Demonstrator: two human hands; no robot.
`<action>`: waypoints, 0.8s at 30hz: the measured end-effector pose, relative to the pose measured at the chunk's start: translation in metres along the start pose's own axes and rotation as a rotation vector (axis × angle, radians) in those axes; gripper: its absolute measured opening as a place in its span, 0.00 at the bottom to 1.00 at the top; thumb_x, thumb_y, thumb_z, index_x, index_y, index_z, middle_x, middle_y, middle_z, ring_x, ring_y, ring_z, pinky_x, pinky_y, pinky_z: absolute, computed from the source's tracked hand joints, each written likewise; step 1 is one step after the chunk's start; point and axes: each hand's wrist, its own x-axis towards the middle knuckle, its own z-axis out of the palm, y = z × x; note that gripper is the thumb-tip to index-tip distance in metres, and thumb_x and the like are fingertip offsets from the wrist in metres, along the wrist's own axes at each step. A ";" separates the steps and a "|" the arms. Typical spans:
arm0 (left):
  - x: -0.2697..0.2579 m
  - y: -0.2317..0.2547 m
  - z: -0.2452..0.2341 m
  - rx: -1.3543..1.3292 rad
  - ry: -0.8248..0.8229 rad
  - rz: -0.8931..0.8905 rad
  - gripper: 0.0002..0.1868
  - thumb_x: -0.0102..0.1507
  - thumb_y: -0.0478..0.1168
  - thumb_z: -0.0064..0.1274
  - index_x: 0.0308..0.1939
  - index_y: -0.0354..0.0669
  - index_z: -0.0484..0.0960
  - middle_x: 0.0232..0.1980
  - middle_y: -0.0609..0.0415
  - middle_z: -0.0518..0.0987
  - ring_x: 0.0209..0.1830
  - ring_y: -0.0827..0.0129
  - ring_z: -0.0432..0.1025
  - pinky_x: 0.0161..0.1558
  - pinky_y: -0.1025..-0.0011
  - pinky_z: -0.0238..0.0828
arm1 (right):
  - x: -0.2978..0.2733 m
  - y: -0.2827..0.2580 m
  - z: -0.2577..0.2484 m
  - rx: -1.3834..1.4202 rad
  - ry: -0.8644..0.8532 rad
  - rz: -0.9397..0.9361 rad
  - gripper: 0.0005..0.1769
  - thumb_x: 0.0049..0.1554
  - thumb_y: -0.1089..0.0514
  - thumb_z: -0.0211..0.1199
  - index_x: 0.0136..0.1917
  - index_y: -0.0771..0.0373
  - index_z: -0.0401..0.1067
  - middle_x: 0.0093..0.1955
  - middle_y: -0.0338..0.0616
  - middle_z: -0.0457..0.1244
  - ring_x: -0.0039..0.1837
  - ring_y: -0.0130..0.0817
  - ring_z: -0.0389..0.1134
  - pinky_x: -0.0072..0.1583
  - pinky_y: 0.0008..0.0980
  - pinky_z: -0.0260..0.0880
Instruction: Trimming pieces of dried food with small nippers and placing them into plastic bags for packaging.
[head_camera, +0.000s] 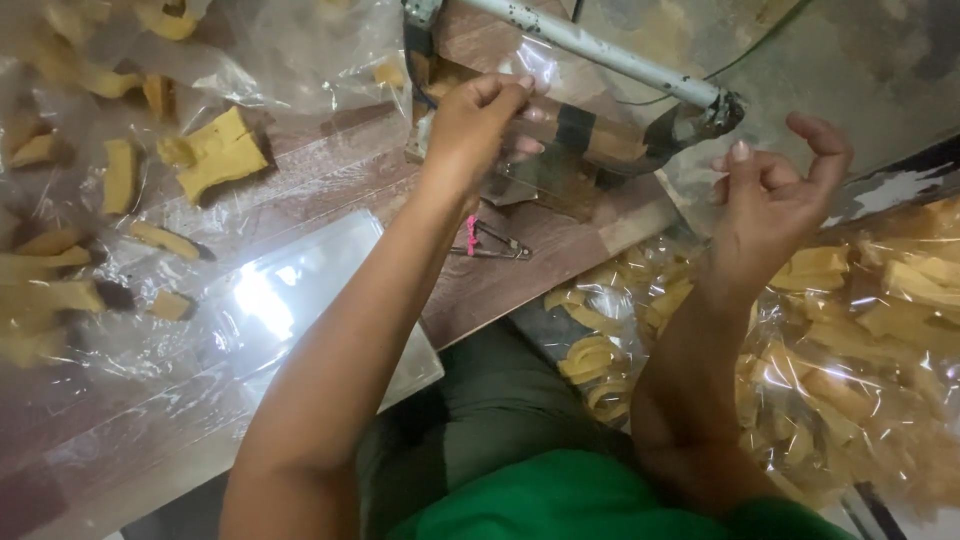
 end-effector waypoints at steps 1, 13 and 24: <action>0.000 0.001 0.001 0.011 0.001 -0.001 0.15 0.65 0.41 0.52 0.47 0.33 0.84 0.36 0.53 0.80 0.20 0.74 0.71 0.26 0.80 0.72 | 0.002 0.004 0.000 0.000 0.010 -0.027 0.25 0.69 0.81 0.59 0.70 0.64 0.55 0.56 0.54 0.63 0.46 0.35 0.68 0.43 0.25 0.64; 0.001 0.005 0.003 0.083 -0.002 -0.003 0.17 0.65 0.43 0.50 0.49 0.35 0.85 0.35 0.55 0.81 0.20 0.76 0.71 0.26 0.80 0.71 | 0.009 0.016 -0.003 0.061 -0.005 -0.083 0.25 0.68 0.84 0.59 0.69 0.66 0.55 0.68 0.54 0.58 0.48 0.39 0.69 0.41 0.27 0.67; -0.056 0.007 -0.015 0.199 0.019 0.043 0.14 0.66 0.43 0.51 0.47 0.36 0.84 0.36 0.52 0.83 0.23 0.74 0.76 0.29 0.81 0.80 | -0.014 -0.006 0.012 -0.202 0.068 -0.179 0.30 0.60 0.85 0.62 0.67 0.60 0.63 0.51 0.46 0.63 0.49 0.36 0.63 0.52 0.34 0.69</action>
